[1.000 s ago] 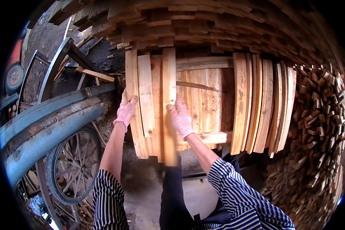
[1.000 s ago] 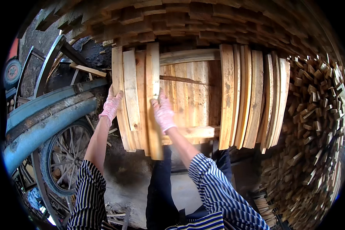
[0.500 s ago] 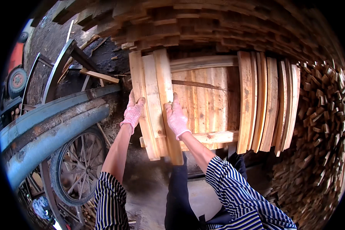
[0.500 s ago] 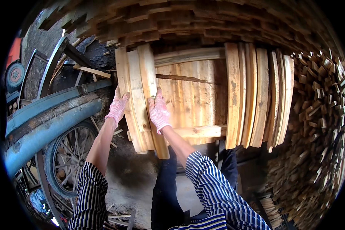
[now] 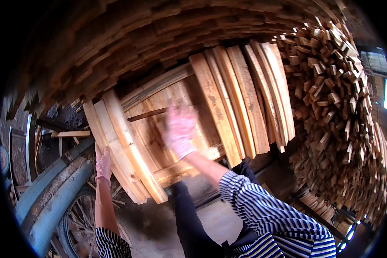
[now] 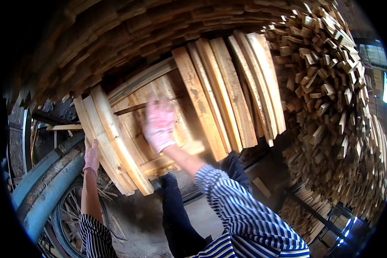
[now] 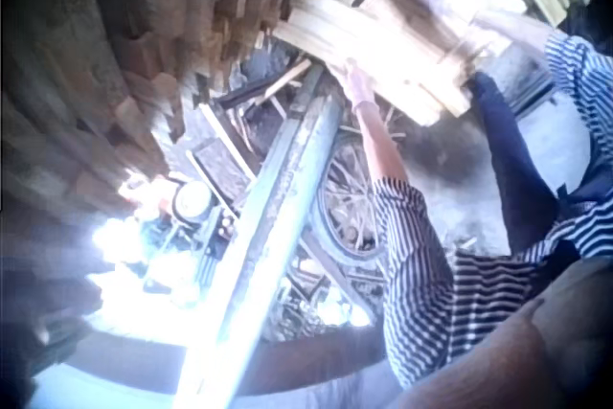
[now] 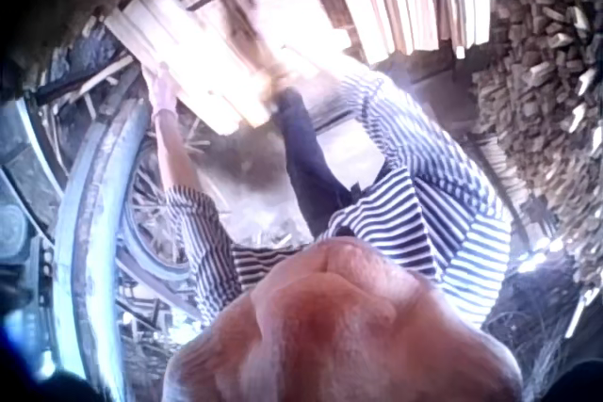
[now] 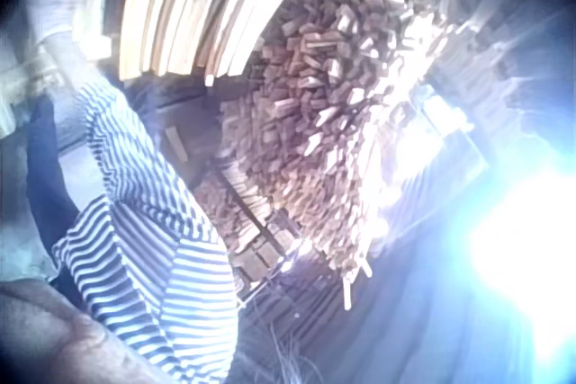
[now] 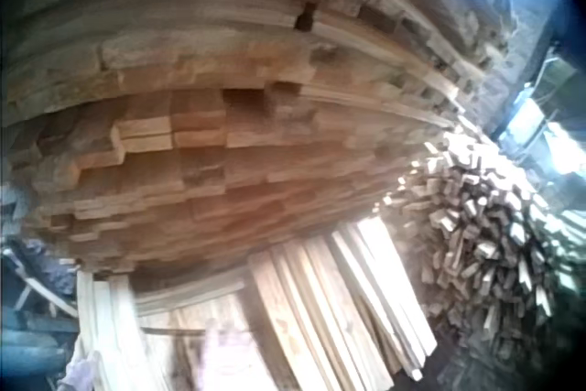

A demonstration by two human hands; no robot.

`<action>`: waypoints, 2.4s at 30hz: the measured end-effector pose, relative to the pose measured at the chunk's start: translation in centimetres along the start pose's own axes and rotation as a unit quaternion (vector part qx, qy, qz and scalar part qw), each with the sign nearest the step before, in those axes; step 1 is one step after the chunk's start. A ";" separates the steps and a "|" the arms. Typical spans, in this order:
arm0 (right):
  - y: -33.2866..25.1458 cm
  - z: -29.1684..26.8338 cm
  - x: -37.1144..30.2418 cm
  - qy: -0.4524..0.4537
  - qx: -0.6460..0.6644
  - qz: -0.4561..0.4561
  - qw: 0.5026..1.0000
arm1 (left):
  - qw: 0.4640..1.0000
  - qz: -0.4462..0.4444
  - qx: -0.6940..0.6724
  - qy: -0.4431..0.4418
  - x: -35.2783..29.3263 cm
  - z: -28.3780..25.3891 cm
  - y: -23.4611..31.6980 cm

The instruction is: The person repeatedly picks up wooden planks from a large pile and places them onto a wooden pallet. The task involves lifting the planks and arranging them in a neat stack on the pallet, which is positioned on the floor of a workshop.

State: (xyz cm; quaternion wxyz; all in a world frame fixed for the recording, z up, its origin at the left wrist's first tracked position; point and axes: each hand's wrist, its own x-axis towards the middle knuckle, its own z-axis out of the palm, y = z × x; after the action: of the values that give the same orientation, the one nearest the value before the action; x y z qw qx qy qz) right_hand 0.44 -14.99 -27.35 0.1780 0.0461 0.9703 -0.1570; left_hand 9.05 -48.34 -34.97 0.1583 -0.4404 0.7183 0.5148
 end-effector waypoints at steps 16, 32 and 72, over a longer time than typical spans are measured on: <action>13.6 -0.7 0.7 -0.031 0.061 0.034 0.997 | 0.991 0.042 0.126 0.000 -0.7 -1.1 1.4; 3.5 2.1 0.0 -0.068 0.139 -0.102 0.983 | 0.998 -0.020 -0.013 -0.054 -1.0 1.6 2.6; 20.3 -1.1 2.1 -0.093 0.283 -0.045 0.954 | 0.923 -0.124 -0.321 -0.172 -11.4 31.4 3.8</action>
State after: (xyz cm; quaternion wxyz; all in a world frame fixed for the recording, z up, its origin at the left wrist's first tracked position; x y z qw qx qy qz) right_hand 1.03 4.63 -33.00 0.2400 0.0364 0.8663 -0.4367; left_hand 5.35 -15.08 -38.15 0.1923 -0.4575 0.4165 0.7618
